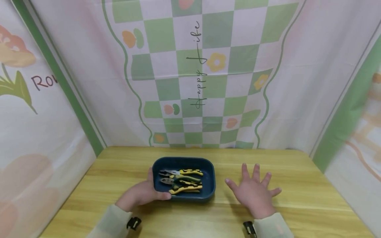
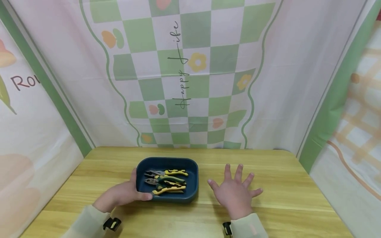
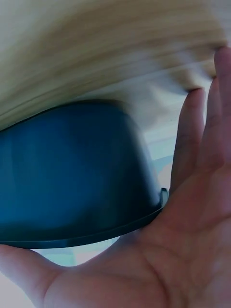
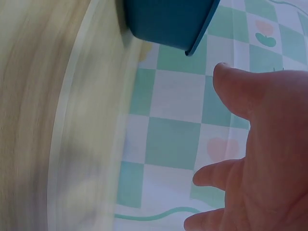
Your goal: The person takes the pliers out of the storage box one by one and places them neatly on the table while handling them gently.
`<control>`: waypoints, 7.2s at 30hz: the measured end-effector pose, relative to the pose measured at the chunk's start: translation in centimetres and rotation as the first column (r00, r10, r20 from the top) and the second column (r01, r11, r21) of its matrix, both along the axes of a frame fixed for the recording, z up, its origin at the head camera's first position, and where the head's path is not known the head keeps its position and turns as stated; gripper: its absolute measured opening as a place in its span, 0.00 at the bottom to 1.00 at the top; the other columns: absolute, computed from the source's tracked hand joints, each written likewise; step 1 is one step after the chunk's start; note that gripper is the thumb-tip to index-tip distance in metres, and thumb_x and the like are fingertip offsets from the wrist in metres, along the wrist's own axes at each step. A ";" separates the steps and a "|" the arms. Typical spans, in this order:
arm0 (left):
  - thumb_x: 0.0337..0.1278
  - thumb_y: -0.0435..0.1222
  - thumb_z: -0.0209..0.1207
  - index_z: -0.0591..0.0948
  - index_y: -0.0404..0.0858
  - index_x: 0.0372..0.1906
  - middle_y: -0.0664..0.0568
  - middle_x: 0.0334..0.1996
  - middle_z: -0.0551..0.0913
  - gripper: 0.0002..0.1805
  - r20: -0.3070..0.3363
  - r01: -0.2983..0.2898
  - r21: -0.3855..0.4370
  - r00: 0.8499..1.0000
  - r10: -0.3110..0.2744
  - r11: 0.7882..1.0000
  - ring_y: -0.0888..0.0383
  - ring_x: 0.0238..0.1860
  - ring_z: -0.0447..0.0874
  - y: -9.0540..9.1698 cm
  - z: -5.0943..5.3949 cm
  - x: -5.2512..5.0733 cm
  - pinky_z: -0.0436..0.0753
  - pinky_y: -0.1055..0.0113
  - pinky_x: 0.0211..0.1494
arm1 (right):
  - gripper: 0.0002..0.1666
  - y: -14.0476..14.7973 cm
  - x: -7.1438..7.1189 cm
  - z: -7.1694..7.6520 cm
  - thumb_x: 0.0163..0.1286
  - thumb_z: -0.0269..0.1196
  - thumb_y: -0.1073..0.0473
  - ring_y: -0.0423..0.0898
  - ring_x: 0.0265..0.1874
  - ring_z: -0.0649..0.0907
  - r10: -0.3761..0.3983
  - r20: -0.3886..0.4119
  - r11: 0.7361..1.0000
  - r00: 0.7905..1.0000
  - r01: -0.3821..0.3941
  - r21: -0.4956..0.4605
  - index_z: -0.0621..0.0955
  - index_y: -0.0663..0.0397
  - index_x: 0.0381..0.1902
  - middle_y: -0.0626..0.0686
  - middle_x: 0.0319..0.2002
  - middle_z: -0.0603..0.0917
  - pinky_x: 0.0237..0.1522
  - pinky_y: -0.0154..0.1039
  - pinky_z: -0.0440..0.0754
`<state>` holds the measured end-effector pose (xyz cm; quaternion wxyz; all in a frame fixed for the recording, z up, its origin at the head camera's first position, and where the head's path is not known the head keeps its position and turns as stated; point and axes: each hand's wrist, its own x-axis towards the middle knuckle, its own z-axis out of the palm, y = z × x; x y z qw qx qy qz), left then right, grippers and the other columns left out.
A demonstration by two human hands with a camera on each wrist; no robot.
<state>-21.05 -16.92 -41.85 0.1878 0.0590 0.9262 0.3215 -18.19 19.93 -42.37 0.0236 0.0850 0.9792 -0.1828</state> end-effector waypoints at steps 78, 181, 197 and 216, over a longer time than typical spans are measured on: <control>0.37 0.64 0.74 0.34 0.33 0.79 0.18 0.64 0.64 0.78 0.056 0.094 -0.039 0.994 -0.092 0.995 0.32 0.55 0.77 3.8 -0.1 3.1 0.72 0.39 0.59 | 0.64 4.8 -0.6 5.7 0.67 0.41 0.18 0.75 0.62 0.67 0.192 -0.177 0.981 0.965 -0.188 0.042 0.50 0.66 0.78 0.75 0.70 0.60 0.52 0.71 0.69; 0.37 0.62 0.75 0.35 0.35 0.79 0.20 0.62 0.67 0.77 0.031 0.093 0.037 0.995 -0.094 0.995 0.29 0.60 0.71 3.6 -0.2 3.1 0.70 0.36 0.59 | 0.12 -7.0 -2.1 4.6 0.58 0.76 0.53 0.35 0.19 0.72 0.764 0.287 0.553 0.578 -0.815 0.170 0.83 0.42 0.19 0.38 0.21 0.79 0.26 0.35 0.76; 0.37 0.63 0.75 0.34 0.37 0.79 0.19 0.64 0.65 0.77 0.040 0.067 -0.019 0.997 -0.067 0.998 0.26 0.61 0.68 3.7 -0.1 3.1 0.68 0.35 0.60 | 0.06 -4.0 -2.1 5.7 0.60 0.73 0.58 0.45 0.35 0.84 0.773 0.071 0.628 0.631 -0.776 0.055 0.89 0.52 0.34 0.47 0.35 0.86 0.40 0.45 0.83; 0.37 0.64 0.74 0.35 0.36 0.79 0.20 0.64 0.66 0.77 0.056 0.063 -0.034 0.997 -0.061 0.997 0.26 0.64 0.65 3.8 -0.1 3.0 0.67 0.35 0.62 | 0.10 -1.7 -1.7 5.2 0.69 0.67 0.55 0.40 0.21 0.77 0.657 -0.026 0.718 0.754 -0.635 -0.285 0.86 0.49 0.27 0.45 0.16 0.80 0.36 0.47 0.80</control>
